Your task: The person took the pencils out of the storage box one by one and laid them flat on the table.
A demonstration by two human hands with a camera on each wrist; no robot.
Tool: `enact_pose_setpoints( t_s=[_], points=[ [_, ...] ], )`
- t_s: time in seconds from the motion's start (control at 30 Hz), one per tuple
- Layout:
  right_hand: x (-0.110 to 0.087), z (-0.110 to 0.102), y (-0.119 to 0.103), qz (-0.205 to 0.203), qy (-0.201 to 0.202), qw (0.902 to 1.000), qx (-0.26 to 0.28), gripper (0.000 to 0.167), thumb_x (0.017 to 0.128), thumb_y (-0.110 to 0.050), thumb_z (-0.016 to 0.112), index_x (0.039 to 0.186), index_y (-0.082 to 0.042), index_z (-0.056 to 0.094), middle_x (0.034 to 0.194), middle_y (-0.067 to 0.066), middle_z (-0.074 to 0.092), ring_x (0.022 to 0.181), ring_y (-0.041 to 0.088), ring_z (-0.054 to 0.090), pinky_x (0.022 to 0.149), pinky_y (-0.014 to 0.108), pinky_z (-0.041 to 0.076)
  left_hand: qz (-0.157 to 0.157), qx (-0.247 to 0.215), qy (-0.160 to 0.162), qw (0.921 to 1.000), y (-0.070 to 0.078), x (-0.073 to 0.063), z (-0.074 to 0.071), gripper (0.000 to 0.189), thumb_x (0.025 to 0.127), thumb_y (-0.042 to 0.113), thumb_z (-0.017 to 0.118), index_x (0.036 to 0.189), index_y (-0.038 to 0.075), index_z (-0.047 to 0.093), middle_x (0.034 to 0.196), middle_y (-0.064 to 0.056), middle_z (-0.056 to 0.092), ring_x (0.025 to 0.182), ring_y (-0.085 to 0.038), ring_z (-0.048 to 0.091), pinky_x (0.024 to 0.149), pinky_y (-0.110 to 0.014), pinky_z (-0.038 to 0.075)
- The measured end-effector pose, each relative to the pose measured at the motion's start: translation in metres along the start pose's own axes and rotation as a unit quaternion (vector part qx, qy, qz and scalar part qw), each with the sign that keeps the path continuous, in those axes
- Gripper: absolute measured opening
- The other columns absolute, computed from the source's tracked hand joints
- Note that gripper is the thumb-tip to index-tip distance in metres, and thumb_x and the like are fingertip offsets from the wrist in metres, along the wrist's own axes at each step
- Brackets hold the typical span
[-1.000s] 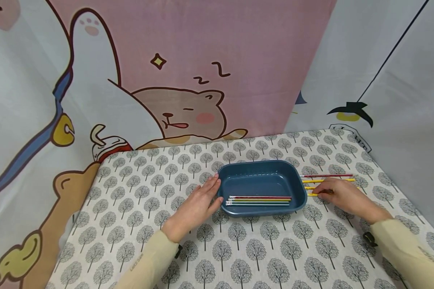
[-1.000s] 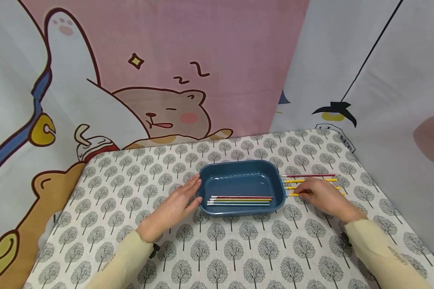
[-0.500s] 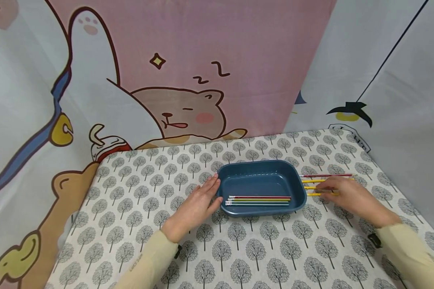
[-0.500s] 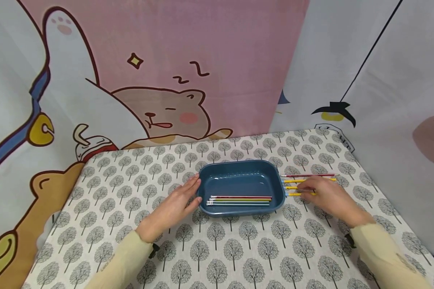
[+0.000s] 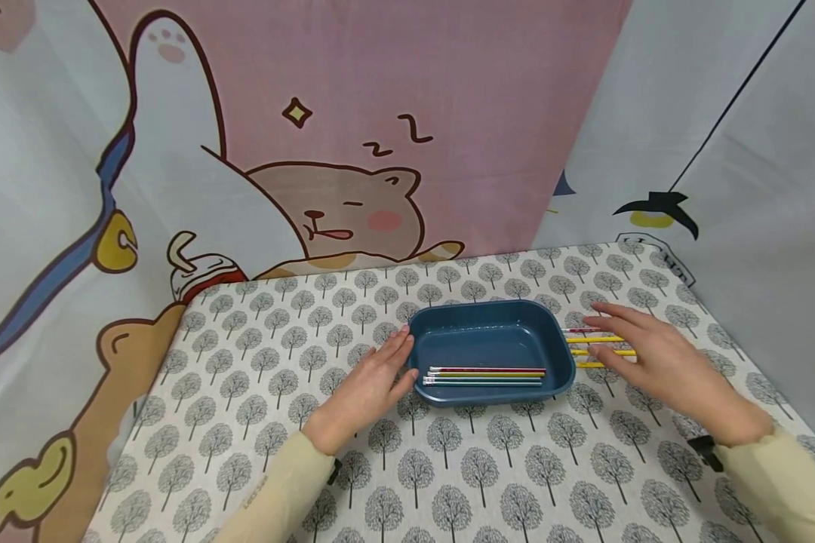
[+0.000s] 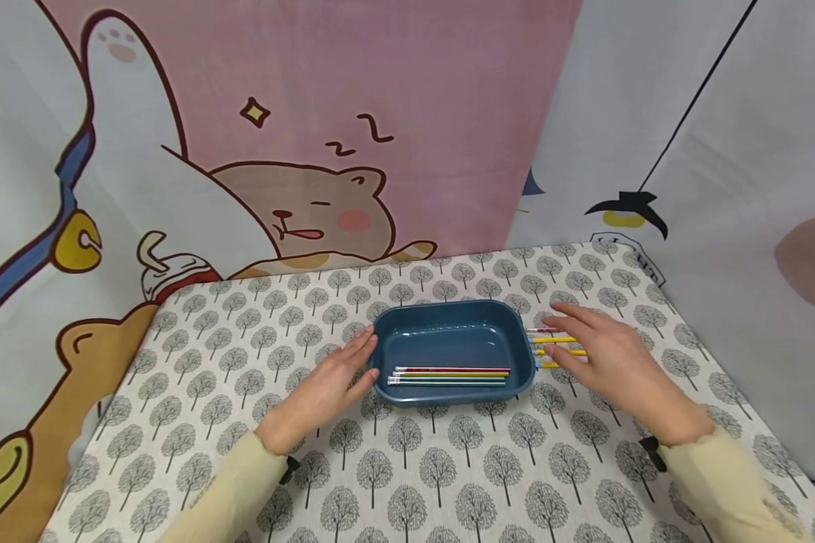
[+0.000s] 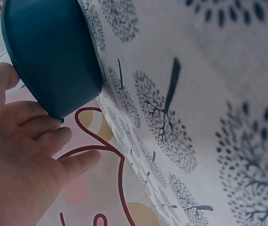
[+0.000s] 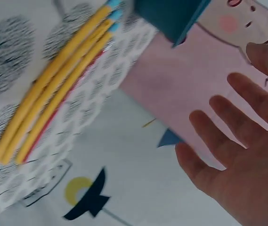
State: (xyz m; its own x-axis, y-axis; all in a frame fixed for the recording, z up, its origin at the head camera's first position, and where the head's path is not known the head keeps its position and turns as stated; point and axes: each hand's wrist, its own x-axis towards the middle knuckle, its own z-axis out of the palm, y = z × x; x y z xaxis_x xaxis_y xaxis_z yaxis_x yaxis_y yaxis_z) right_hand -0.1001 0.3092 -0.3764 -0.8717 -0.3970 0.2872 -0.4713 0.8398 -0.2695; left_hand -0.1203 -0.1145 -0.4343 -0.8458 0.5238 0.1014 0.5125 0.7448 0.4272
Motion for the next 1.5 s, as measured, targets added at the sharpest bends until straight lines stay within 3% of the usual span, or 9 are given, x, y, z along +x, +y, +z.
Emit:
enact_pose_setpoints(
  t_s=[0.33,0.7,1.17,1.5],
  points=[
    [0.021,0.005,-0.038,-0.061,0.026,0.9978,0.001,0.062,0.090,-0.024,0.082,0.145,-0.008,0.059,0.156,0.015,0.049,0.136,0.043,0.049,0.105,0.067,0.041,-0.005,0.003,-0.005,1.0000,0.000,0.000,0.000,0.062,0.109,0.035,0.053,0.159,0.003,0.036,0.169,-0.008,0.020,0.154,-0.025,0.023,0.121,-0.058,0.030],
    [0.048,0.022,-0.065,-0.115,-0.010,0.9933,-0.005,0.064,0.094,-0.032,0.077,0.149,-0.006,0.055,0.155,0.016,0.049,0.138,0.039,0.049,0.109,0.065,0.041,-0.005,0.006,-0.009,0.9999,0.001,0.000,-0.001,0.062,0.109,0.035,0.052,0.159,0.002,0.035,0.169,-0.008,0.020,0.154,-0.026,0.023,0.121,-0.059,0.030],
    [0.079,0.041,-0.089,-0.095,-0.093,0.9904,0.037,0.066,0.100,-0.049,0.066,0.150,-0.009,0.053,0.155,0.014,0.049,0.139,0.035,0.051,0.110,0.058,0.046,-0.005,0.010,-0.008,0.9999,0.000,0.000,0.000,0.062,0.110,0.036,0.052,0.159,0.003,0.035,0.170,-0.007,0.020,0.155,-0.025,0.023,0.120,-0.060,0.030],
    [0.095,0.058,-0.100,-0.098,-0.122,0.9847,0.077,0.059,0.099,-0.040,0.072,0.146,-0.007,0.056,0.146,0.011,0.057,0.128,0.027,0.061,0.103,0.048,0.054,0.001,0.009,-0.004,0.9999,-0.001,0.001,0.000,0.062,0.109,0.036,0.052,0.158,0.002,0.037,0.169,-0.010,0.024,0.154,-0.026,0.026,0.119,-0.062,0.032]
  ],
)
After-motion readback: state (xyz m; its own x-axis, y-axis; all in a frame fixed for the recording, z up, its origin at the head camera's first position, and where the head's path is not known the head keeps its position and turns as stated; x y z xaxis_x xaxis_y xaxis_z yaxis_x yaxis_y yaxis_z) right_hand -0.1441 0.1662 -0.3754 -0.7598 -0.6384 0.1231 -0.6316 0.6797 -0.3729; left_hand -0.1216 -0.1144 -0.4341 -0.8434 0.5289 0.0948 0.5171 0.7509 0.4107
